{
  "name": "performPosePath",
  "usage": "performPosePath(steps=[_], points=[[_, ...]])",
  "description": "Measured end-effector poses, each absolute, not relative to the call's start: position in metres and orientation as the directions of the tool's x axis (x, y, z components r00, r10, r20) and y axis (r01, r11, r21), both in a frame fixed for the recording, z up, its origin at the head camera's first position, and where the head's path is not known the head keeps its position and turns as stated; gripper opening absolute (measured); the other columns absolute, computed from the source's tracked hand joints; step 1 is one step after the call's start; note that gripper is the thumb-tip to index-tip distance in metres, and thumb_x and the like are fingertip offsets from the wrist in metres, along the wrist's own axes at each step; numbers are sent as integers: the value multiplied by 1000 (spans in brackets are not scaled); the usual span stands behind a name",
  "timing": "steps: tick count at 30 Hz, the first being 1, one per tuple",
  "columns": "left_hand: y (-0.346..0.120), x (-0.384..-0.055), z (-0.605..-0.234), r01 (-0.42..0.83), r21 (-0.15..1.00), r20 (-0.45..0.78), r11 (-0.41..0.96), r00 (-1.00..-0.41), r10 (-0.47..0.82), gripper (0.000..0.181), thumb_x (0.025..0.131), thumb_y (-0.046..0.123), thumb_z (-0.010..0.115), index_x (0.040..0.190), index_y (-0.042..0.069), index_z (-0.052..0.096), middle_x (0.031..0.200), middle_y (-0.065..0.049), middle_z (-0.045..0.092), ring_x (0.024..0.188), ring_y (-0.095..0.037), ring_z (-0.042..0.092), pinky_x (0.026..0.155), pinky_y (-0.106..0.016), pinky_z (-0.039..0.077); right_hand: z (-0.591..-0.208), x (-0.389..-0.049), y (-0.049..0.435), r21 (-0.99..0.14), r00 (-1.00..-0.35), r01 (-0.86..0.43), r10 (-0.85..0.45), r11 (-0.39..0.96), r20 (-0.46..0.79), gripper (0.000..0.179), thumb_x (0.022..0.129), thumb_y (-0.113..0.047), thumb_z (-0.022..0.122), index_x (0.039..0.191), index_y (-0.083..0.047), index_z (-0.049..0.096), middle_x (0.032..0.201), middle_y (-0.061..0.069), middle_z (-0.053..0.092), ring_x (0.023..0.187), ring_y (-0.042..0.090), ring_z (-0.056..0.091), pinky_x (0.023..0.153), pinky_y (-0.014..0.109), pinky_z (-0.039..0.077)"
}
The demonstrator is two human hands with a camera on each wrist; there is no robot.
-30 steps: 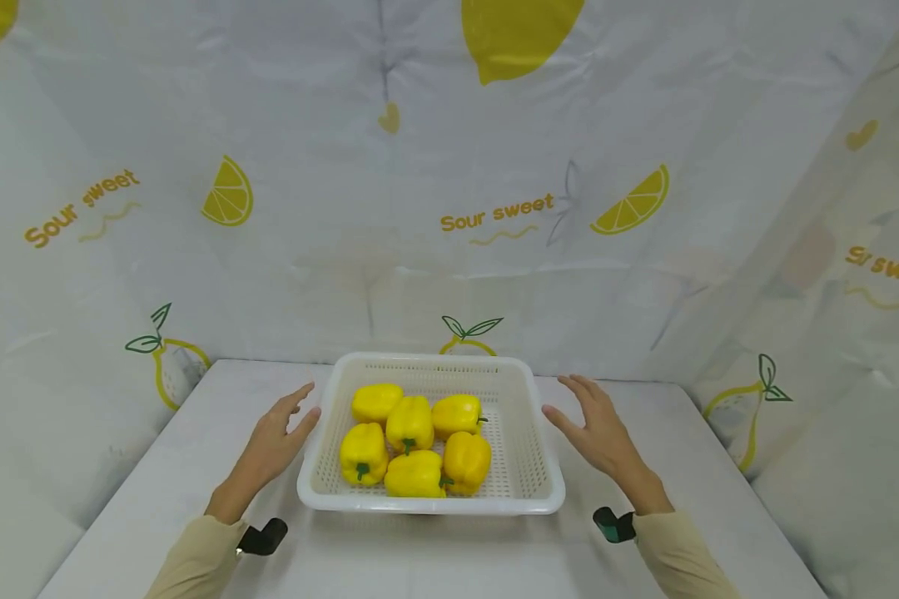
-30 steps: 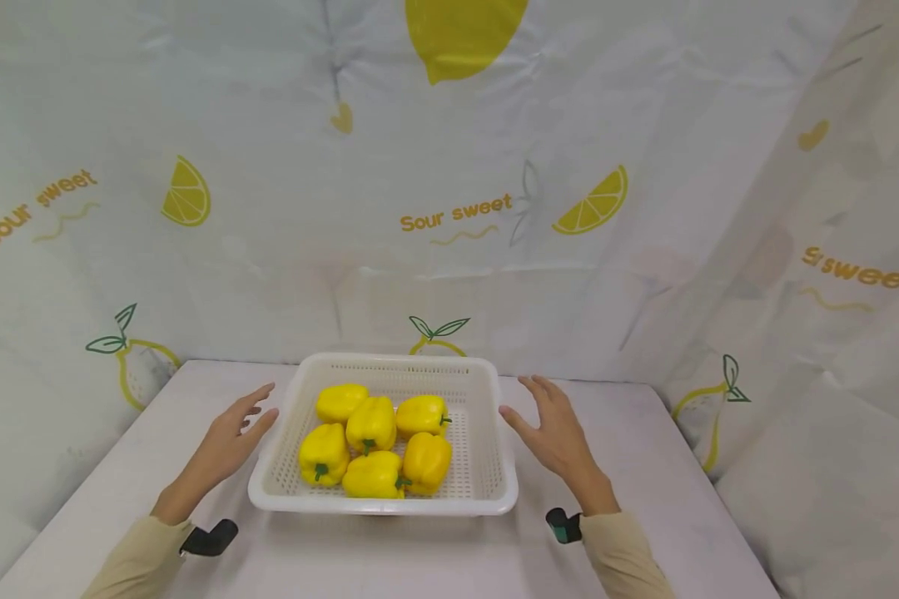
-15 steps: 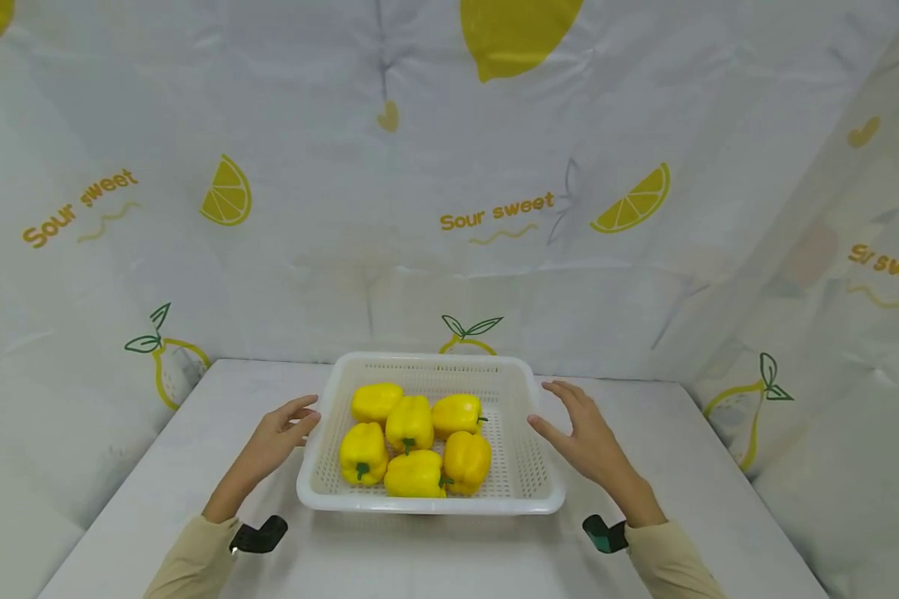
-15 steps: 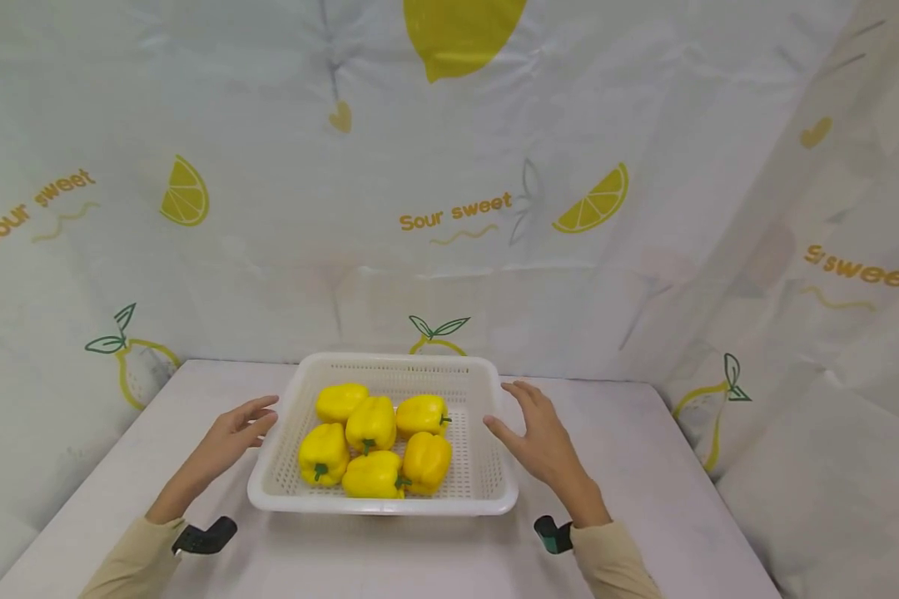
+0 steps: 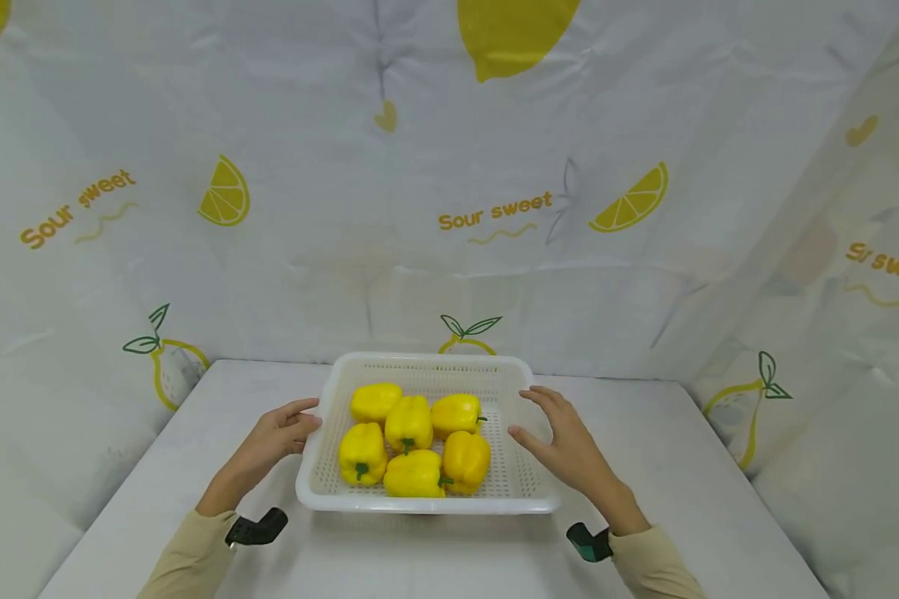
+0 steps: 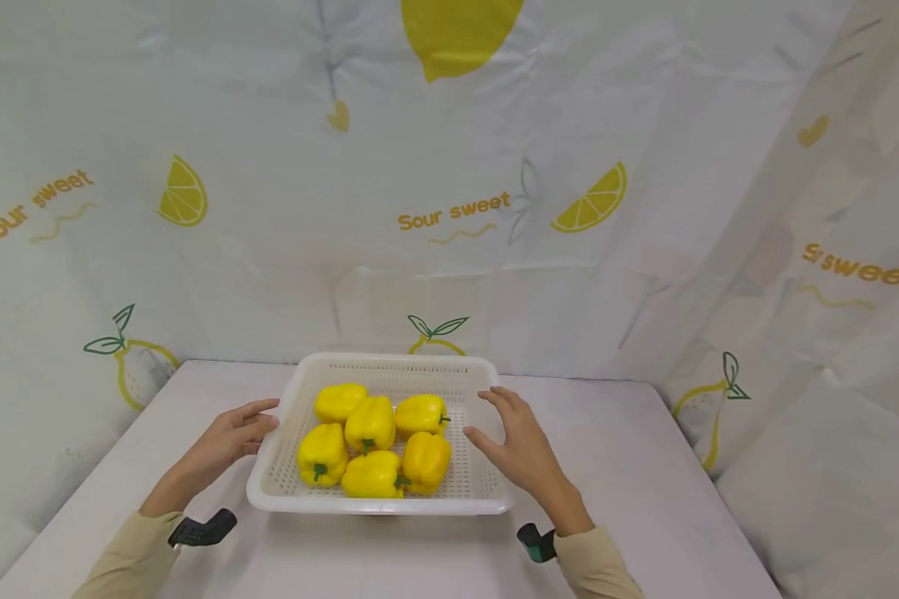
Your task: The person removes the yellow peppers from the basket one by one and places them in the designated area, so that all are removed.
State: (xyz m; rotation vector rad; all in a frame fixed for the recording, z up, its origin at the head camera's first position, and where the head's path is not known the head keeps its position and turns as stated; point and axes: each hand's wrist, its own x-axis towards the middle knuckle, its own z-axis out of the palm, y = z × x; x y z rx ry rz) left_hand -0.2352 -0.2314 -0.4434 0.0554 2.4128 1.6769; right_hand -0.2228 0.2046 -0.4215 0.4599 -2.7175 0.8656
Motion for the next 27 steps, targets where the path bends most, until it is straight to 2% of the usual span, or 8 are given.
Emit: performPosePath(steps=[7,17,27], points=[[-232,-236,-444,-74,948,-134,311,-975,176,67,100,24,60,153,-4,28,124,-23,59,89,-18,65,79,-27,58,-424,-219,192,-516,-915,-386,-246,765,320,57,89,-33,73,138,-9,54,150,18,45,138,43,42,106,66,41],[-233,-235,-444,-87,963,-138,253,-972,189,66,100,21,61,153,-3,29,124,-21,61,87,-17,63,74,-25,57,-426,-215,175,-530,-930,-366,-277,765,242,55,91,-35,72,137,-11,55,150,16,47,138,40,44,108,63,41],[-233,-235,-444,-79,962,-134,262,-971,200,69,100,22,60,154,-3,25,126,-25,58,86,-18,63,73,-25,57,-431,-217,164,-539,-924,-374,-352,755,148,55,90,-36,73,136,-11,56,145,12,51,135,35,48,108,59,43]])
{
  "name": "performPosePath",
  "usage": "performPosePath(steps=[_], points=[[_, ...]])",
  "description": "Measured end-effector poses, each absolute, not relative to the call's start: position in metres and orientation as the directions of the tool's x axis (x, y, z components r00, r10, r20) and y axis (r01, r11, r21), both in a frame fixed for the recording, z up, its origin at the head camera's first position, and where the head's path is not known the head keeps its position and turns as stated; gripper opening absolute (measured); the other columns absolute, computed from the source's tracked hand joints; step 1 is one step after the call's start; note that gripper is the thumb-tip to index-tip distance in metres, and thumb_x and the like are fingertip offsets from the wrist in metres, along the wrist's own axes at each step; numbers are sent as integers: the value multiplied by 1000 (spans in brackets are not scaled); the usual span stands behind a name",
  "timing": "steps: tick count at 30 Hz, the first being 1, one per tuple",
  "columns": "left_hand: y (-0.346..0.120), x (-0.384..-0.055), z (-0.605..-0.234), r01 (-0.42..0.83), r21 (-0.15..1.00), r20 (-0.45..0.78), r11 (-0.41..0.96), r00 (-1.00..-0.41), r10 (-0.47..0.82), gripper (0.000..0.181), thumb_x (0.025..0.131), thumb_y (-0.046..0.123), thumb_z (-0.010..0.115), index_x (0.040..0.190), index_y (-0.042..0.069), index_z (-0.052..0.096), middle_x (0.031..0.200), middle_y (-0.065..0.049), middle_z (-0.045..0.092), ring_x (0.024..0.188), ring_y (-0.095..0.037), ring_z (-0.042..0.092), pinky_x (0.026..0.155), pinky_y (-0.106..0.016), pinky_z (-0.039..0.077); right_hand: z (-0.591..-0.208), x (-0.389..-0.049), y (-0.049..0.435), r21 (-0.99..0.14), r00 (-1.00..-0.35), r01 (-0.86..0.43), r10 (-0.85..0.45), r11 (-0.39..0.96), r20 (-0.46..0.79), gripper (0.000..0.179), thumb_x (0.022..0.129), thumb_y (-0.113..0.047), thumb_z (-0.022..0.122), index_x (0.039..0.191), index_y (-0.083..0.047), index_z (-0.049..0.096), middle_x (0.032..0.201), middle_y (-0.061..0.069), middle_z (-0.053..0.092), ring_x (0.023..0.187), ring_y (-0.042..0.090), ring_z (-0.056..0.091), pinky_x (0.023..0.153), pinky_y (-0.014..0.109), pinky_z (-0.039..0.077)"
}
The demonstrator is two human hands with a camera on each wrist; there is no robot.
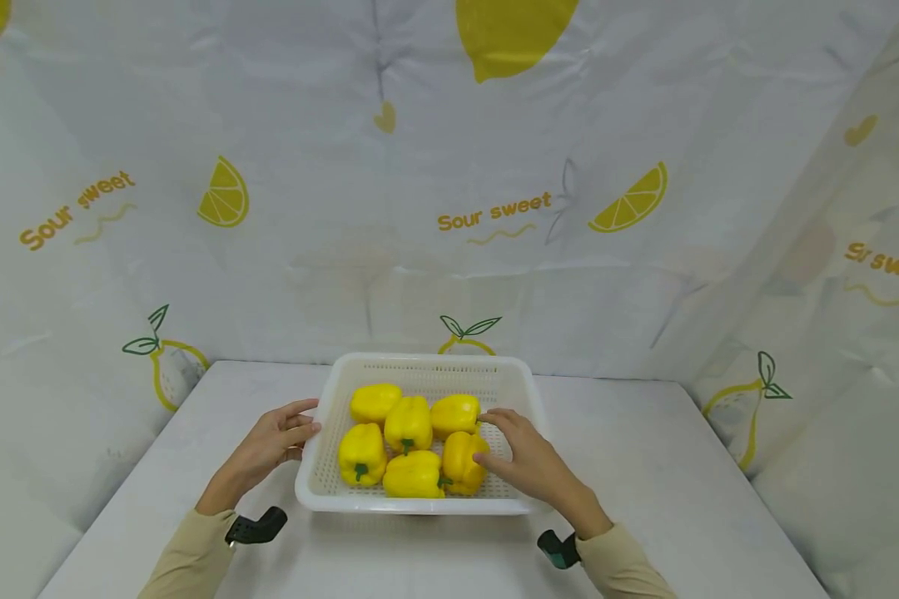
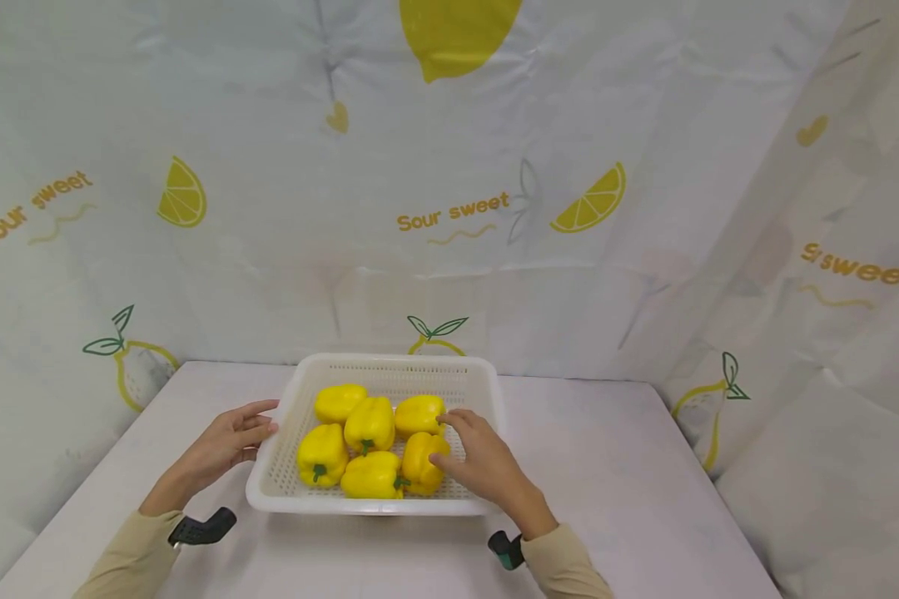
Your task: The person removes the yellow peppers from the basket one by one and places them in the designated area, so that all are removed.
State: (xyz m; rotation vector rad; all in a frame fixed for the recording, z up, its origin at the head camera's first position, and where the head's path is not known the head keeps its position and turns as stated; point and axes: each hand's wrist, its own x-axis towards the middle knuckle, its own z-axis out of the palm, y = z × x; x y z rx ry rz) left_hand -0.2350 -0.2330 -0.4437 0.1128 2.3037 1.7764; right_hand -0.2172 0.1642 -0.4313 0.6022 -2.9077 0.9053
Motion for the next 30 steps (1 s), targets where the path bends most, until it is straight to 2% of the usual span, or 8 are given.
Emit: performPosePath(steps=[8,14,19,24,30], points=[[-234,-235,-444,-75,962,-130,264,-971,200,69,100,22,60,154,-4,25,124,-23,60,84,-18,64,72,-26,58,-438,-221,152,-534,-894,-410,-442,739,74,53,91,-37,71,133,-8,57,143,15,51,132,36,50,109,57,43],[-236,-236,-445,-75,961,-133,267,-970,204,69,100,24,61,153,-2,26,120,-20,61,83,-18,64,71,-26,58,-442,-224,150,-538,-898,-375,-441,755,6,56,92,-39,69,137,-8,54,145,17,50,133,38,50,110,57,42],[-237,-237,-446,-77,959,-135,272,-970,202,69,100,24,61,153,-2,26,120,-20,61,84,-18,64,71,-26,58,-444,-226,148,-573,-906,-300,-416,762,-80,68,90,-41,72,143,-6,48,143,16,54,128,34,54,110,56,42],[-234,-237,-446,-76,960,-135,270,-969,205,69,100,24,60,154,-3,25,122,-22,60,84,-17,64,69,-26,58,-442,-226,147,-563,-915,-237,-377,792,-145,76,85,-41,76,143,-3,45,129,13,62,109,25,59,100,52,49],[-233,-235,-445,-81,955,-141,284,-970,198,68,100,24,60,154,-2,26,122,-22,61,83,-19,65,68,-26,57,-443,-226,149,-576,-905,-270,-407,772,-121,71,79,-36,82,133,-6,48,114,7,63,95,18,57,86,42,52]])
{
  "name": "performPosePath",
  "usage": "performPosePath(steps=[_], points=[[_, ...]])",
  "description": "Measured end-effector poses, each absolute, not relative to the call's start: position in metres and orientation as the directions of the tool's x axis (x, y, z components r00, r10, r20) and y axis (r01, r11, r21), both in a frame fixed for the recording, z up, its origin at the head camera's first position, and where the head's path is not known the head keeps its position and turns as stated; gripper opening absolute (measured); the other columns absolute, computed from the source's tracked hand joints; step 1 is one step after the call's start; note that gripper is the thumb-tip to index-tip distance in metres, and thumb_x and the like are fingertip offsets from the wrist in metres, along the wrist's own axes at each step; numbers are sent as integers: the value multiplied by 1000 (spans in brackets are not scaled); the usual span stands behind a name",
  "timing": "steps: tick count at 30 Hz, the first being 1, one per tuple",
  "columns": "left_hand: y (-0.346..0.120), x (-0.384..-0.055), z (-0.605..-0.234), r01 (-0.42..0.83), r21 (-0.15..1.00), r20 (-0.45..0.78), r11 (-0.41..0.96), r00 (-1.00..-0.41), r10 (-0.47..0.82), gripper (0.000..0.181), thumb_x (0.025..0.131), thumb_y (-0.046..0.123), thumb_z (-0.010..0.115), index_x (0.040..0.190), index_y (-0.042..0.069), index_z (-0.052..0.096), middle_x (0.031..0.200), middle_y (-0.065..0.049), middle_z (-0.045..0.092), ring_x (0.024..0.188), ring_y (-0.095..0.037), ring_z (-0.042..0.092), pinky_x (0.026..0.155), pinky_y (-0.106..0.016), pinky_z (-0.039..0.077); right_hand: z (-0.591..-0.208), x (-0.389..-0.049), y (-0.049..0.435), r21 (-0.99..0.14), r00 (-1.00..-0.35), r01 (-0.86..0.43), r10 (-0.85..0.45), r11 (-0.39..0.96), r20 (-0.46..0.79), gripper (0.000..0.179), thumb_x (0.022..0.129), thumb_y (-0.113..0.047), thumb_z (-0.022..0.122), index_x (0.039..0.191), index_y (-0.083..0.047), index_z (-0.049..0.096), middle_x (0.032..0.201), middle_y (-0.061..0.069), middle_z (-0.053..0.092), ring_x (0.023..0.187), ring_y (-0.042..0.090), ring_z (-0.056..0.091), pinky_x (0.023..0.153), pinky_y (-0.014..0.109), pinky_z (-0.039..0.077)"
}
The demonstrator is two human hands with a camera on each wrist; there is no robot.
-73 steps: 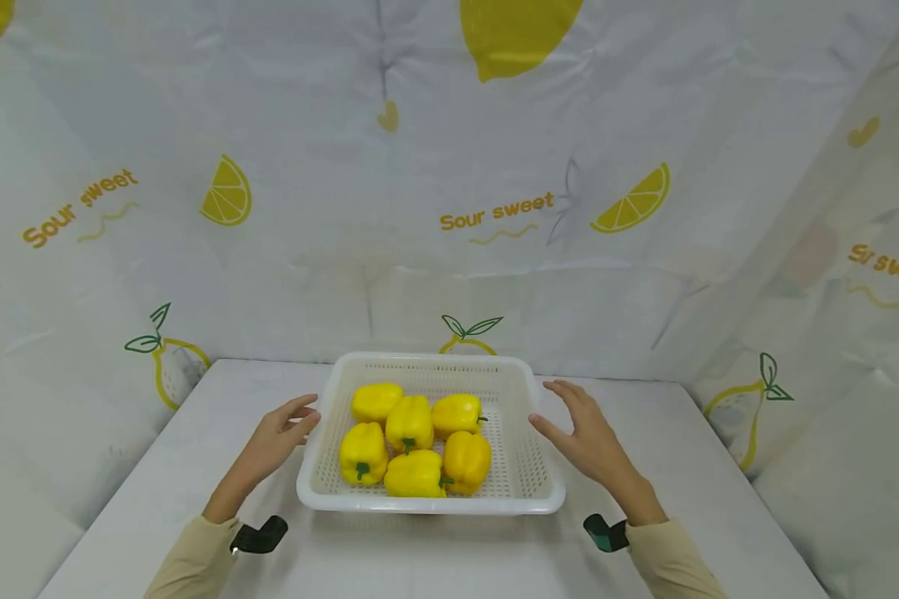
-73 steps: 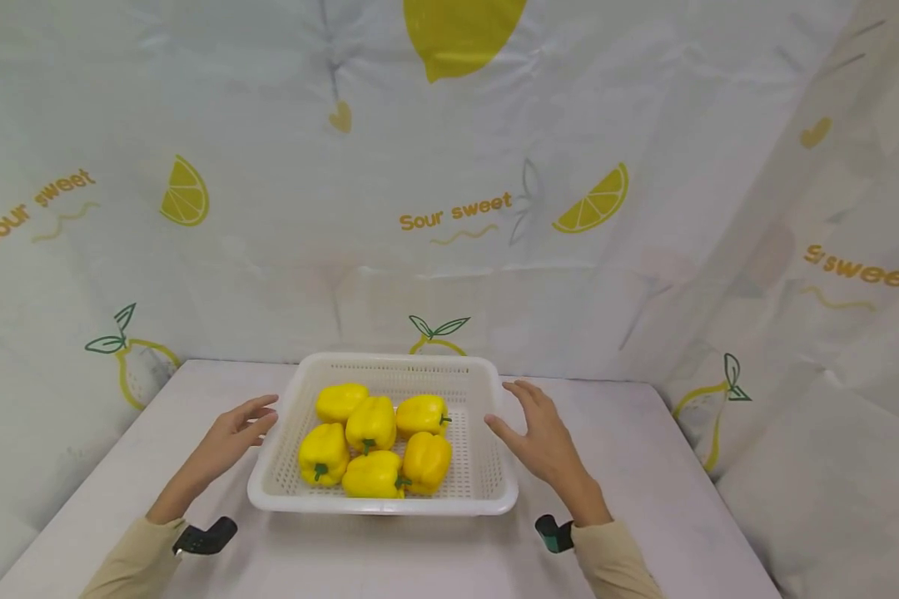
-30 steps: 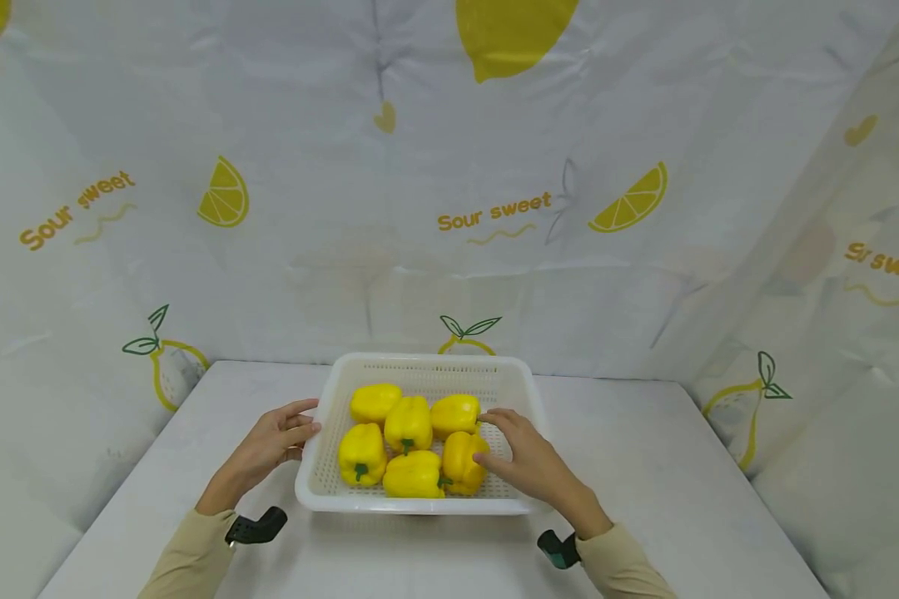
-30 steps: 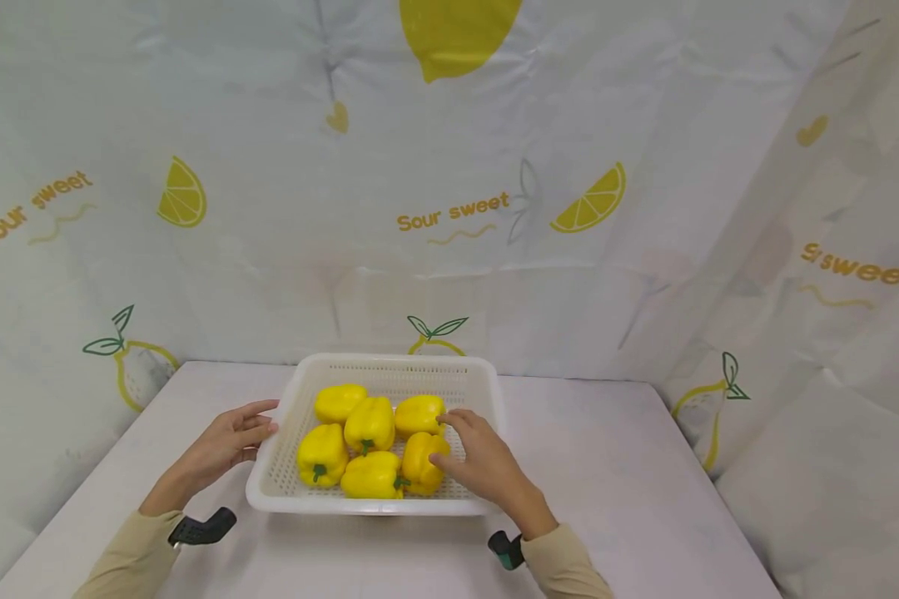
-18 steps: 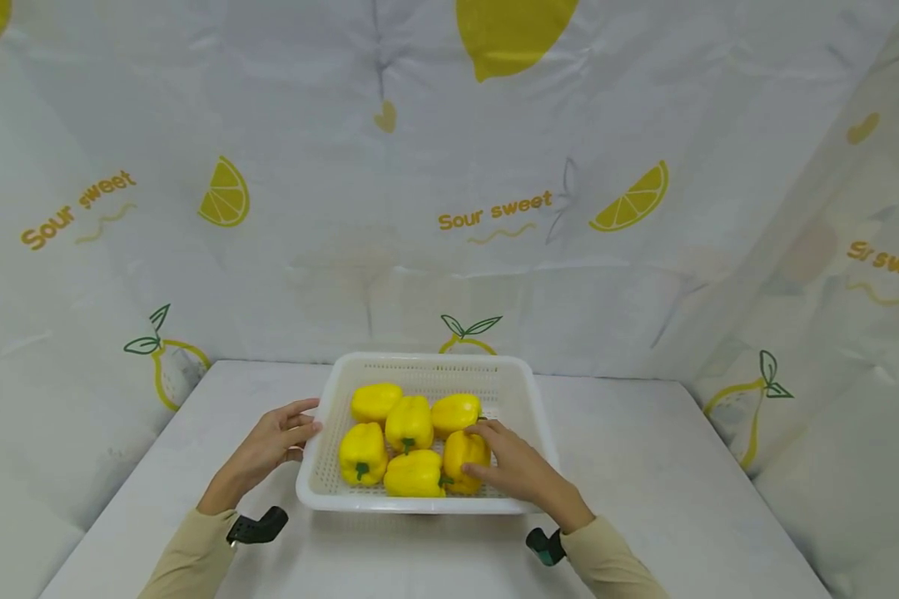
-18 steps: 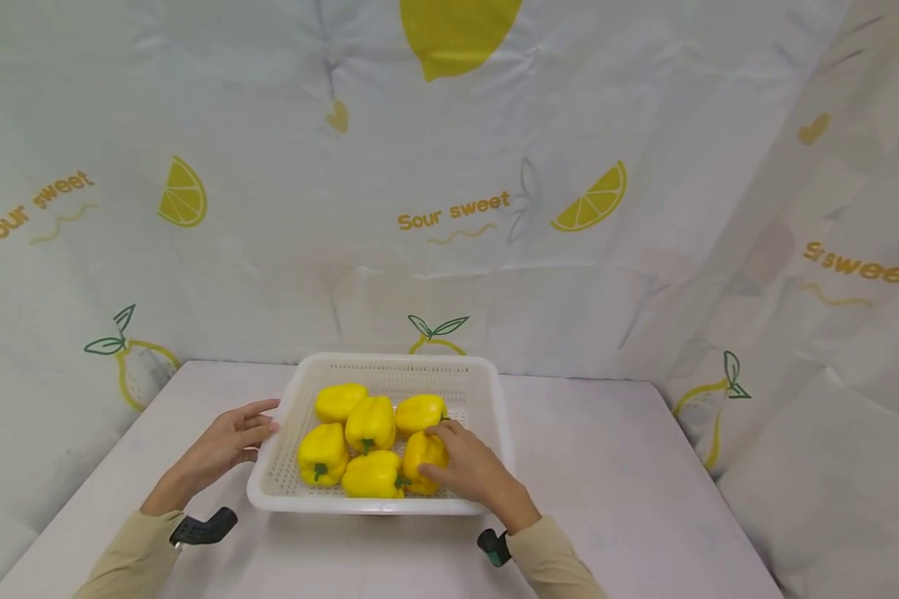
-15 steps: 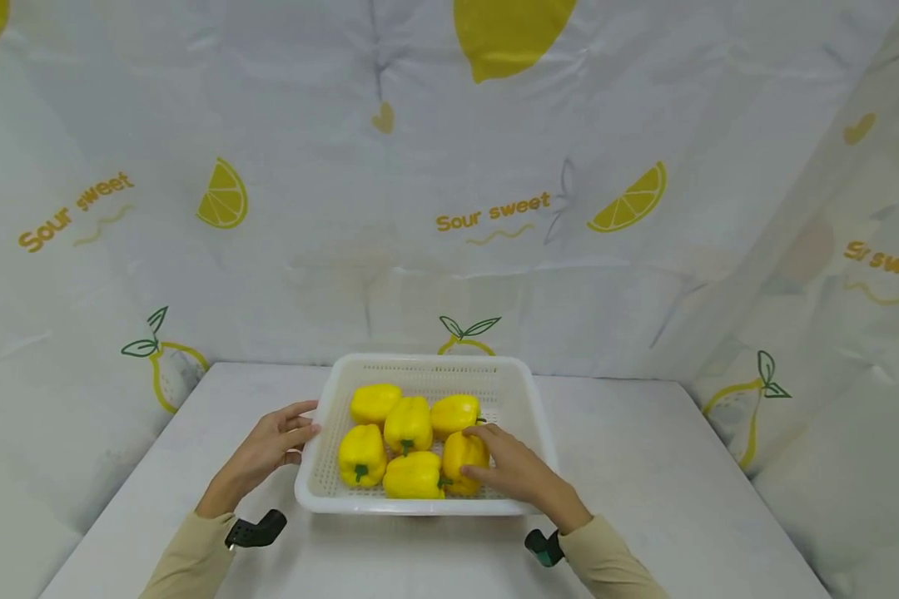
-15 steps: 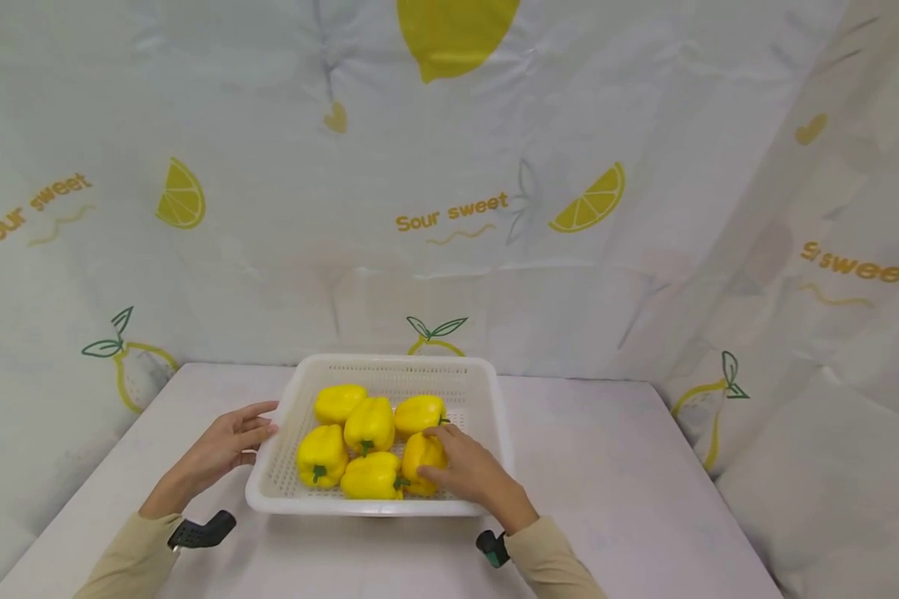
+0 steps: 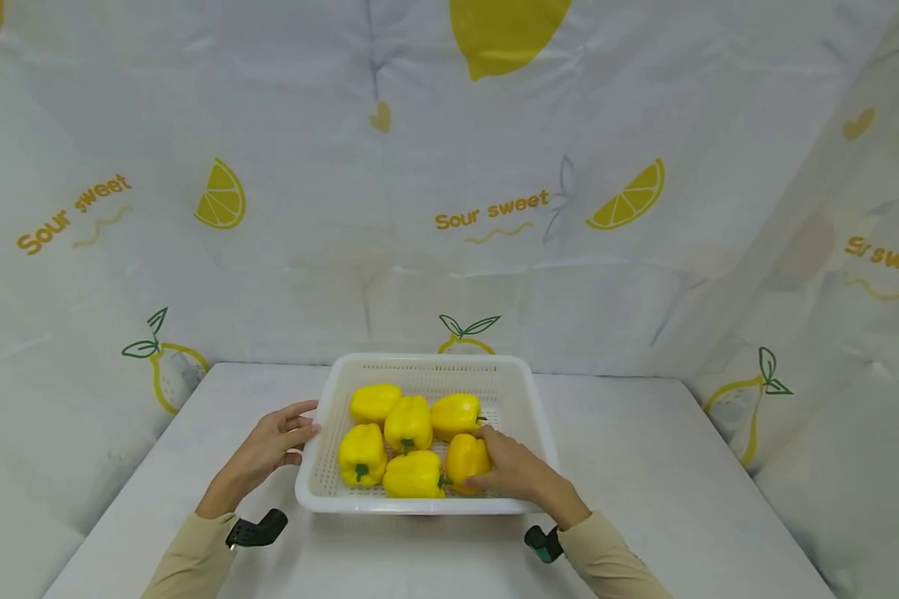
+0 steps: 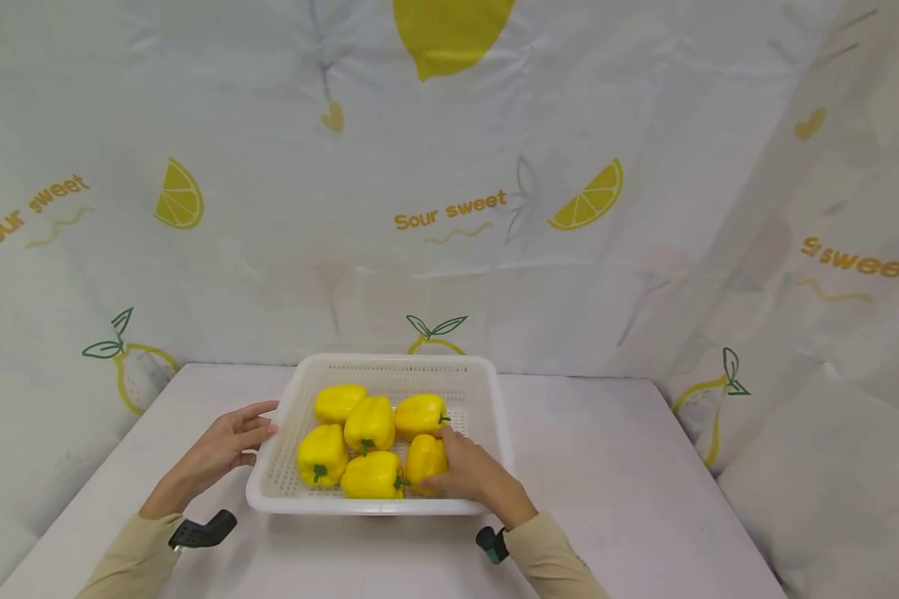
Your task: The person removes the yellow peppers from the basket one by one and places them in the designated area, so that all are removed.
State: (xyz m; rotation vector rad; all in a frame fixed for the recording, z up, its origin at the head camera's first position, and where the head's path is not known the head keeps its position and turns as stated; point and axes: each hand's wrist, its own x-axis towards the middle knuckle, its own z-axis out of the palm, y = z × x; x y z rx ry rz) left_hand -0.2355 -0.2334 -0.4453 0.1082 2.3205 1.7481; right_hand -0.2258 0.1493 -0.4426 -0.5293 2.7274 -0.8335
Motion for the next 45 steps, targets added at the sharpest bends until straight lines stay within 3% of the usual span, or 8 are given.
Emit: performPosePath(steps=[4,9,14,20,28,34,45], points=[[-233,-236,-446,-99,954,-153,283,-972,176,68,99,25,62,153,0,30,118,-18,62,84,-19,65,69,-26,58,-442,-226,150,-596,-893,-296,-438,746,-106,66,75,-30,87,122,-7,48,108,8,62,90,18,55,81,38,50],[-232,-236,-446,-105,952,-158,289,-973,168,68,99,25,63,153,1,30,119,-18,62,86,-19,66,70,-26,58,-441,-226,152,-606,-878,-320,-468,728,-99,62,77,-28,86,118,-6,46,103,8,61,85,18,53,76,36,47],[-232,-235,-445,-94,956,-147,277,-973,179,68,99,25,62,153,0,29,118,-17,62,86,-18,66,71,-27,59,-441,-227,152,-606,-879,-320,-467,728,-96,58,81,-32,83,121,-9,47,111,8,59,93,19,53,85,40,49],[-232,-232,-446,-96,958,-152,270,-969,193,69,99,23,62,153,-2,27,115,-14,63,82,-18,66,74,-29,60,-444,-225,152,-618,-888,-320,-454,718,-68,68,76,-24,87,125,-4,45,120,12,57,106,22,55,102,48,49],[-233,-233,-447,-86,961,-140,263,-971,194,69,99,24,62,153,-2,28,118,-18,62,85,-19,67,76,-32,61,-444,-222,146,-602,-903,-319,-429,732,-42,77,71,-14,90,129,-3,41,125,14,56,108,24,57,103,51,50],[-234,-233,-447,-90,964,-142,251,-970,197,69,99,23,63,153,-2,28,115,-16,63,85,-20,67,76,-32,61,-443,-223,147,-555,-887,-358,-460,751,-49,78,72,-17,90,135,1,48,133,15,48,116,27,56,106,51,48],[-237,-238,-447,-104,967,-152,232,-968,197,70,98,23,63,154,-1,28,113,-10,64,88,-17,65,74,-27,59,-442,-224,148,-565,-891,-349,-451,748,-46,81,71,-17,89,137,0,45,130,15,52,112,26,56,104,51,49]])
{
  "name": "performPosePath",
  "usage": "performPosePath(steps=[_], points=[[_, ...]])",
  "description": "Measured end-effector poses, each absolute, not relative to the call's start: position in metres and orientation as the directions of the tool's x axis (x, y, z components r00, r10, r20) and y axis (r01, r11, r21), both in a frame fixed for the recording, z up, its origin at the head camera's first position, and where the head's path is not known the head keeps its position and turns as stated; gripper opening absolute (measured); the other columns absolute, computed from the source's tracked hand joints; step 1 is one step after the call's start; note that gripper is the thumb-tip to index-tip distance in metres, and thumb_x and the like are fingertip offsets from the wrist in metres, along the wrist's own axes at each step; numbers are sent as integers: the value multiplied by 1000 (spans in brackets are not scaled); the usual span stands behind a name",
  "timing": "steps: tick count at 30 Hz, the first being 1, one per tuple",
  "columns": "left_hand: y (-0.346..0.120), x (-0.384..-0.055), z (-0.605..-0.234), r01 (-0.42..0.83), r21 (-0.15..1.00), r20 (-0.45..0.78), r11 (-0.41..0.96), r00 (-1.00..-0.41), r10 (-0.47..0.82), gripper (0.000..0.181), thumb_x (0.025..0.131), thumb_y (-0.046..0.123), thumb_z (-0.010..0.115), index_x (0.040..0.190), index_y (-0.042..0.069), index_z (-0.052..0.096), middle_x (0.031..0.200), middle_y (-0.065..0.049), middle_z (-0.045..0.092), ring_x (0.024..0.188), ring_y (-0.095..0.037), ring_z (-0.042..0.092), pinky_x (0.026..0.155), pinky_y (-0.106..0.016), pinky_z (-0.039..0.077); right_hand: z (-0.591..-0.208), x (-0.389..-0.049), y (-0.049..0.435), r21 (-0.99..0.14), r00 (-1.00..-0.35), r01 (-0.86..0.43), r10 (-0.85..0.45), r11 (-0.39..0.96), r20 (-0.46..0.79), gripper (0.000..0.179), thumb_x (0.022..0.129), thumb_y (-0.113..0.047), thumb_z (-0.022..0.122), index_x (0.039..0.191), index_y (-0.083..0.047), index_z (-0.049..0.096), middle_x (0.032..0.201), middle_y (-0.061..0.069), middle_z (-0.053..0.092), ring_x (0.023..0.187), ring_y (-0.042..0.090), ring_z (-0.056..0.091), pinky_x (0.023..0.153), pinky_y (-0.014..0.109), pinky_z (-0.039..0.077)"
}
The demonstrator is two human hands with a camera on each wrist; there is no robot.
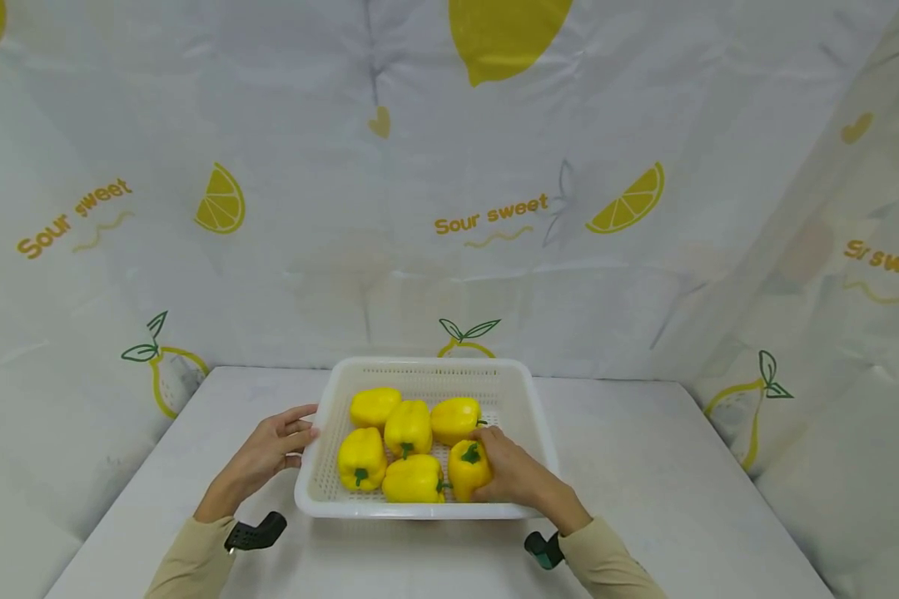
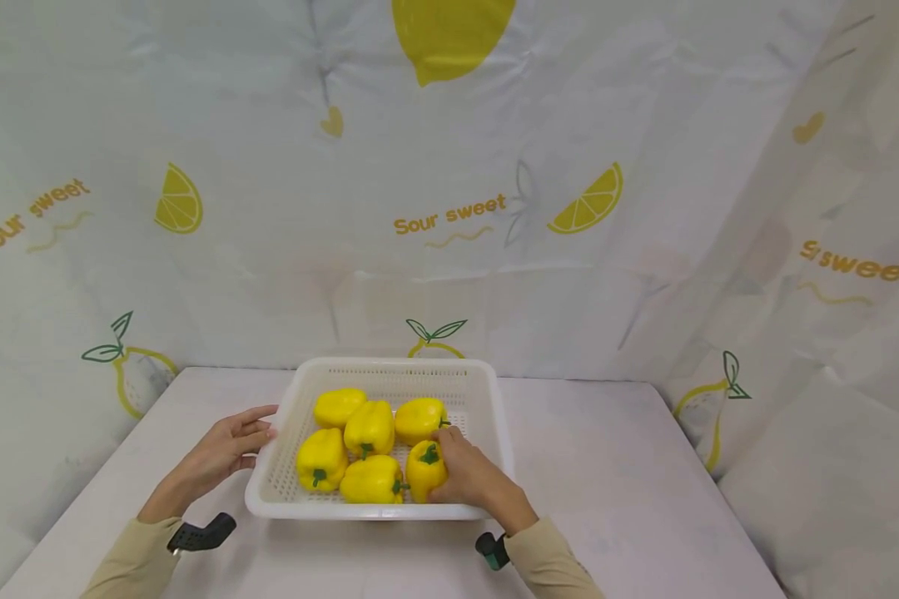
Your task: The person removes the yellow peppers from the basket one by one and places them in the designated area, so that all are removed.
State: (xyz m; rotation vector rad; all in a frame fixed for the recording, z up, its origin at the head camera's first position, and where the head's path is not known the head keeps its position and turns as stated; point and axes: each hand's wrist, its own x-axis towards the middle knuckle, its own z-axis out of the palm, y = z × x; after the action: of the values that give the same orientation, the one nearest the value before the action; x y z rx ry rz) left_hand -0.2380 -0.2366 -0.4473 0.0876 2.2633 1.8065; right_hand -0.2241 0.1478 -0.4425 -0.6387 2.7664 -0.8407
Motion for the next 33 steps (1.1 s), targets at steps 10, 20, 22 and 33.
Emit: performPosePath(steps=[10,20,22,33], points=[[-240,-236,-448,-110,974,-157,198,-958,240,69,100,23,60,154,-2,26,115,-9,66,90,-14,66,77,-27,60,-444,-226,148,-545,-877,-428,-478,721,55,77,69,-13,88,135,-3,49,129,12,51,111,24,56,100,49,52],[-240,-237,-447,-103,976,-152,190,-954,259,69,101,22,60,154,-3,24,112,-5,65,90,-13,66,78,-29,60,-436,-222,150,-508,-898,-421,-425,752,116,79,68,-16,89,136,-5,50,128,10,53,112,23,55,103,48,51],[-241,-238,-448,-103,977,-150,186,-953,261,69,100,22,60,154,-3,24,110,-3,66,89,-13,66,78,-28,60,-432,-220,152,-506,-904,-413,-410,757,123,79,69,-17,89,137,-6,50,129,11,54,114,24,54,104,49,50],[-241,-238,-449,-99,976,-148,192,-954,262,69,100,23,60,154,-3,24,110,-3,65,90,-13,66,77,-27,60,-413,-218,177,-526,-898,-437,-387,729,210,82,72,-21,90,141,-6,49,131,8,55,117,23,56,104,49,50]])
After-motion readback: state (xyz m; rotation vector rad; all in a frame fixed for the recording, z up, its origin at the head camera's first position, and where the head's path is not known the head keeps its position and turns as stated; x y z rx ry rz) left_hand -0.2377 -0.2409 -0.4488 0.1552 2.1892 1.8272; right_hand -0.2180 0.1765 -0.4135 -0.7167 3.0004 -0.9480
